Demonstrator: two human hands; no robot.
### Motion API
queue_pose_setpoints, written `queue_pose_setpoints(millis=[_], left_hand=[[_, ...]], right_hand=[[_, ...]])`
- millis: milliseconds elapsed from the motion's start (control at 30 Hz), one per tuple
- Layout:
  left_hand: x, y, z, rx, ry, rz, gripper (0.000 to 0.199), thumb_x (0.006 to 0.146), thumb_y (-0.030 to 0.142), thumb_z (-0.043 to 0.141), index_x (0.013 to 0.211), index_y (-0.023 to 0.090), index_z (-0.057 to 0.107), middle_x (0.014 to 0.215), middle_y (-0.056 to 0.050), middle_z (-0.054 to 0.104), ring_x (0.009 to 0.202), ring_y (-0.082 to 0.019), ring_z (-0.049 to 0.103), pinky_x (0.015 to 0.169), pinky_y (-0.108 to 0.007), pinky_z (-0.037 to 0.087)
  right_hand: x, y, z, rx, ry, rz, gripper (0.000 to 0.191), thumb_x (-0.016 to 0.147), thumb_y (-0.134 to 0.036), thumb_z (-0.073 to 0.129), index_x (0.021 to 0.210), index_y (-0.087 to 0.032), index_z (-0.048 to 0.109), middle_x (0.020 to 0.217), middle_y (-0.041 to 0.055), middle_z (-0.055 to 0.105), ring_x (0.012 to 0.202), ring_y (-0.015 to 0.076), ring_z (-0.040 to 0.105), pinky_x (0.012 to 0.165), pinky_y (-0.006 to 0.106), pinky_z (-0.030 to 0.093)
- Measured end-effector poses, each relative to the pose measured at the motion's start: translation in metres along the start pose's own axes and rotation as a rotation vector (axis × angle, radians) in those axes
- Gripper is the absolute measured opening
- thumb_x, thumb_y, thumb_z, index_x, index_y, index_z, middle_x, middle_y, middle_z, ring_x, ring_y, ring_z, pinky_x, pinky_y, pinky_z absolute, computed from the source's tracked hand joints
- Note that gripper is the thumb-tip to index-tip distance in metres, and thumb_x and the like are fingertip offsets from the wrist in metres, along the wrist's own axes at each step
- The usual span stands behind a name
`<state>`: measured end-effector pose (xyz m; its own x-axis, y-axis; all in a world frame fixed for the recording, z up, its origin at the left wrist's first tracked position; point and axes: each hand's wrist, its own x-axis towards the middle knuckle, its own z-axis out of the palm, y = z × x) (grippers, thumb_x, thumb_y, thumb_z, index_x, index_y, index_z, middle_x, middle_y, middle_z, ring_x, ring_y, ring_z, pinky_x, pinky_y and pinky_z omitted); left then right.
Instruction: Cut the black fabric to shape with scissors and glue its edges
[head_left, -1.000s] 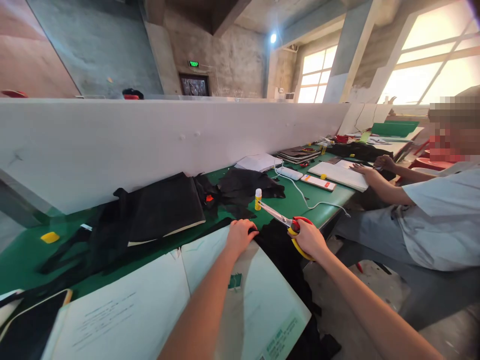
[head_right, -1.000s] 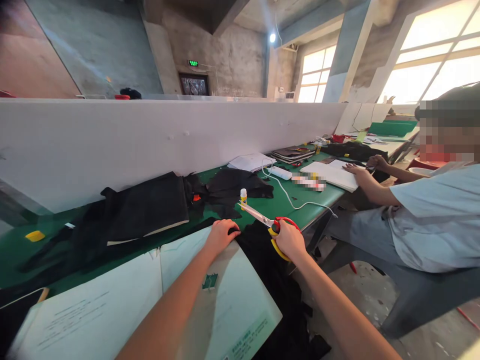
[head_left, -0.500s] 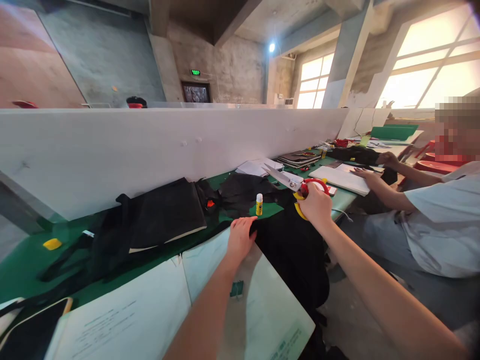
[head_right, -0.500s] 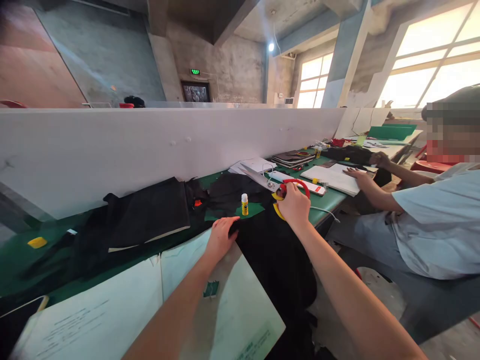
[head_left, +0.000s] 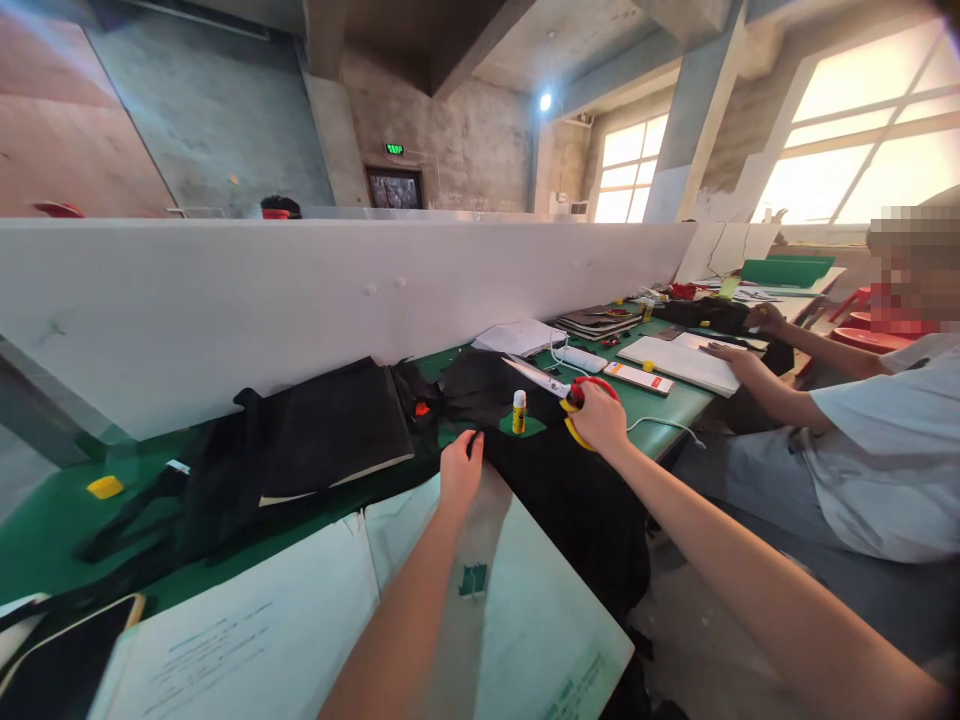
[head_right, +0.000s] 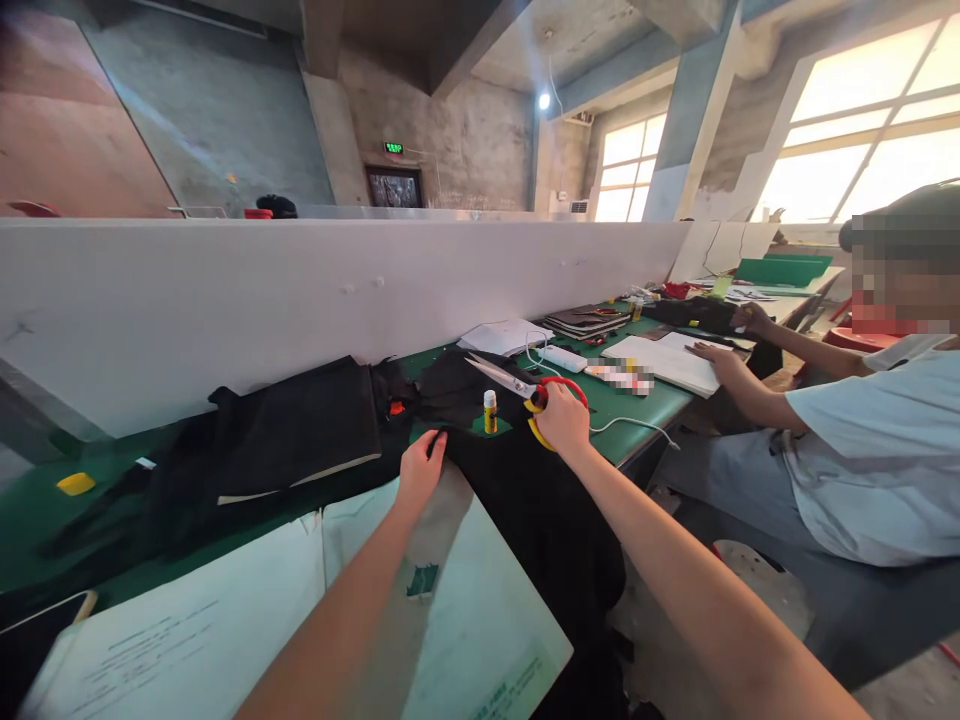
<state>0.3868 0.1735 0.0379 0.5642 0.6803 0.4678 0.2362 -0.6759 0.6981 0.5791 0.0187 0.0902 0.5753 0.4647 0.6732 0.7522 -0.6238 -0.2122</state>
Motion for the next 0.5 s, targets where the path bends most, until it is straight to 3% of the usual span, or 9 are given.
queue_pose_setpoints(millis=[133, 267, 367, 500], left_hand=[[-0.001, -0.005, 0.005, 0.000, -0.060, 0.002, 0.028, 0.088, 0.032, 0.041, 0.089, 0.015, 0.063, 0.085, -0.008, 0.068, 0.078, -0.020, 0.062, 0.068, -0.027, 0.043], [-0.002, -0.006, 0.007, 0.005, -0.095, 0.033, 0.027, 0.088, 0.032, 0.040, 0.089, 0.017, 0.063, 0.083, -0.005, 0.068, 0.075, -0.017, 0.061, 0.066, -0.025, 0.041], [-0.003, -0.004, 0.006, 0.006, -0.107, 0.064, 0.025, 0.088, 0.031, 0.040, 0.089, 0.018, 0.062, 0.082, -0.004, 0.067, 0.075, -0.016, 0.060, 0.067, -0.025, 0.040], [-0.003, -0.003, 0.005, 0.015, -0.114, 0.089, 0.024, 0.088, 0.030, 0.041, 0.091, 0.019, 0.062, 0.083, -0.004, 0.066, 0.079, -0.017, 0.059, 0.071, -0.027, 0.041]], right_hand=[[-0.028, 0.014, 0.021, 0.034, 0.003, 0.022, 0.013, 0.068, -0.027, 0.059, 0.070, -0.026, 0.046, 0.070, 0.0037, 0.058, 0.056, 0.0195, 0.054, 0.048, 0.030, 0.032], [-0.032, 0.022, 0.023, 0.125, 0.061, 0.076, 0.021, 0.075, -0.040, 0.055, 0.068, -0.025, 0.042, 0.059, 0.0021, 0.053, 0.049, 0.0185, 0.051, 0.043, 0.029, 0.032], [-0.018, 0.029, 0.010, 0.158, 0.073, 0.056, 0.021, 0.079, -0.044, 0.048, 0.076, -0.024, 0.042, 0.063, 0.0028, 0.053, 0.051, 0.0186, 0.052, 0.046, 0.030, 0.038], [0.025, 0.038, -0.031, 0.156, -0.038, -0.138, 0.028, 0.073, -0.045, 0.055, 0.083, -0.022, 0.044, 0.077, 0.0038, 0.057, 0.065, 0.0198, 0.056, 0.059, 0.032, 0.045]])
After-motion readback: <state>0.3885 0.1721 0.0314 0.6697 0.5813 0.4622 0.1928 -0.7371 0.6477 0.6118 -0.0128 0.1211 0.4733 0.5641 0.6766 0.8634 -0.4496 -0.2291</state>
